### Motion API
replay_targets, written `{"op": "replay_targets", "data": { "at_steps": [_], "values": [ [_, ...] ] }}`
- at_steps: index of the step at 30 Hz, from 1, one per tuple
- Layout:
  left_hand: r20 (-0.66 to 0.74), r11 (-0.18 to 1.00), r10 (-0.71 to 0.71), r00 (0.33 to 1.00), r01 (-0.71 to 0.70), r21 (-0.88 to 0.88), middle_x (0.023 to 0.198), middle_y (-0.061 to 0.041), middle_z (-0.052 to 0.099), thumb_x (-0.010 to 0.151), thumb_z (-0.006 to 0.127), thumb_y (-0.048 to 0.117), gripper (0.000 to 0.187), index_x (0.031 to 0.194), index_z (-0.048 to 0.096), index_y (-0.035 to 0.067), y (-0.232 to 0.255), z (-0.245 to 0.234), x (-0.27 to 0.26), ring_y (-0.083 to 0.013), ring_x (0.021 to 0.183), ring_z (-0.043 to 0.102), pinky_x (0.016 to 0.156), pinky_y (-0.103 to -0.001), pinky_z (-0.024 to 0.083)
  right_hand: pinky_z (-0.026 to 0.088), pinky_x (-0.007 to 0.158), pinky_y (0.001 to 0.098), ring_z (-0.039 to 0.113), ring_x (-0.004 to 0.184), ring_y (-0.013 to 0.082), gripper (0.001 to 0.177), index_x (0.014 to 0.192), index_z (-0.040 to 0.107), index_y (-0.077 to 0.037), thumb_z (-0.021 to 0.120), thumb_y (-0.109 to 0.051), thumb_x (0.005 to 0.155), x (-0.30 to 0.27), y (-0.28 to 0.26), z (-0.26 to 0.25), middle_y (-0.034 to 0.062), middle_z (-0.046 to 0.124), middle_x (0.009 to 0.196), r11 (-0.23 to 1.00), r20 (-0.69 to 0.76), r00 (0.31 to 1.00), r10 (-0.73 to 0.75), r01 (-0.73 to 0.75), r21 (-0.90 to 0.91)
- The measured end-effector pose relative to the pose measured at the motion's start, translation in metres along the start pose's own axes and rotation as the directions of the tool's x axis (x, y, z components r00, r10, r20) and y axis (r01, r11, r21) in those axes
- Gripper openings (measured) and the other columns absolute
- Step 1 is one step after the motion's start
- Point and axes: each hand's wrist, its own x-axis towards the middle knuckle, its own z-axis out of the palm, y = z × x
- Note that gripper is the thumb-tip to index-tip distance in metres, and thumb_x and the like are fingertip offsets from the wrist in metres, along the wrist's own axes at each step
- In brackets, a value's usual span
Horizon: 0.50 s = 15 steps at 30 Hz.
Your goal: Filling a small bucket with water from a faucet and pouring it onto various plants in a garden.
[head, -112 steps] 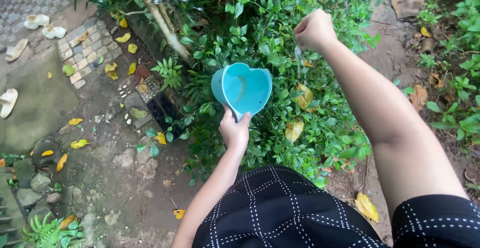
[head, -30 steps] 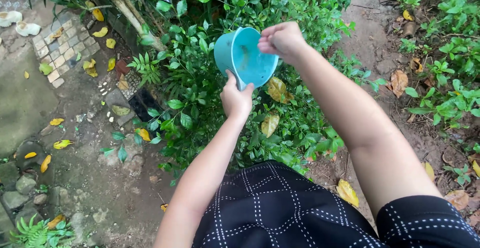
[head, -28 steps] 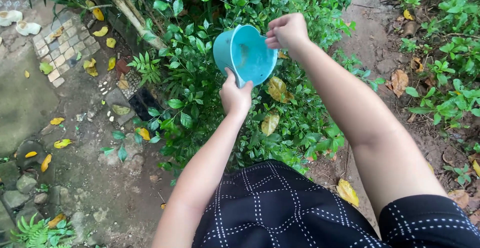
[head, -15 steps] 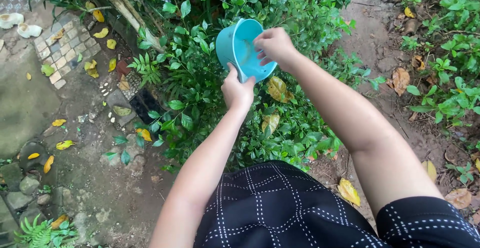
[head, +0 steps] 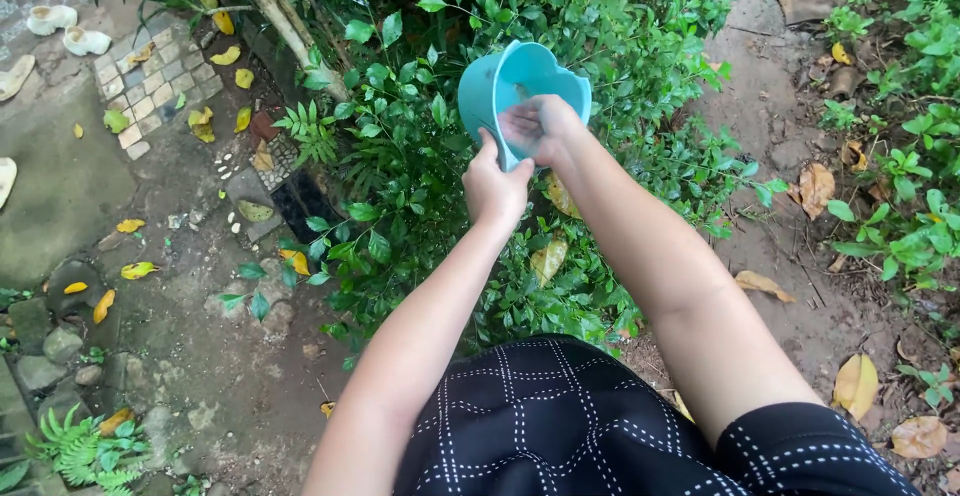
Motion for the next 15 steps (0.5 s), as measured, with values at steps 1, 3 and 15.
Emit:
{"op": "replay_targets", "data": {
  "at_steps": [1, 3, 15],
  "values": [
    [-0.001, 1.000, -0.002, 1.000, 0.002, -0.001, 0.107, -0.015, 0.076, 0.077, 0.080, 0.024, 0.091, 0.156, 0.037, 0.011, -0.002, 0.000, 0.004, -0.0281, 0.091, 0.077, 0.083, -0.040, 0.059, 0.064, 0.084, 0.0443, 0.072, 0.089, 0.0316, 0.023, 0.106, 0.061, 0.009, 0.051, -0.008, 0.094, 0.003, -0.005, -0.002, 0.0212, 0.068, 0.102, 1.000, 0.000, 1.000, 0.001, -0.001, -0.002],
    [-0.045, 1.000, 0.019, 0.999, -0.018, 0.007, 0.107, -0.015, 0.076, 0.075, 0.081, 0.024, 0.091, 0.155, 0.038, 0.012, -0.008, 0.001, 0.009, -0.0291, 0.094, 0.076, 0.085, -0.041, 0.058, 0.064, 0.086, 0.0379, 0.071, 0.094, 0.0279, 0.019, 0.116, 0.057, 0.009, 0.055, 0.006, 0.097, 0.006, -0.014, -0.011, 0.0196, 0.063, 0.108, 0.998, 0.033, 0.998, -0.055, 0.055, 0.003],
    [-0.054, 0.989, 0.032, 0.998, -0.024, 0.149, 0.115, -0.016, 0.072, 0.078, 0.081, 0.022, 0.089, 0.155, 0.036, 0.013, 0.012, 0.005, 0.030, -0.0321, 0.101, 0.072, 0.087, -0.044, 0.057, 0.055, 0.075, 0.0315, 0.073, 0.095, 0.0228, 0.028, 0.114, 0.075, -0.002, 0.065, -0.004, 0.089, -0.033, -0.073, -0.049, 0.0130, 0.076, 0.106, 0.260, 0.024, 0.652, -0.758, 0.335, -0.906]
  ]
}}
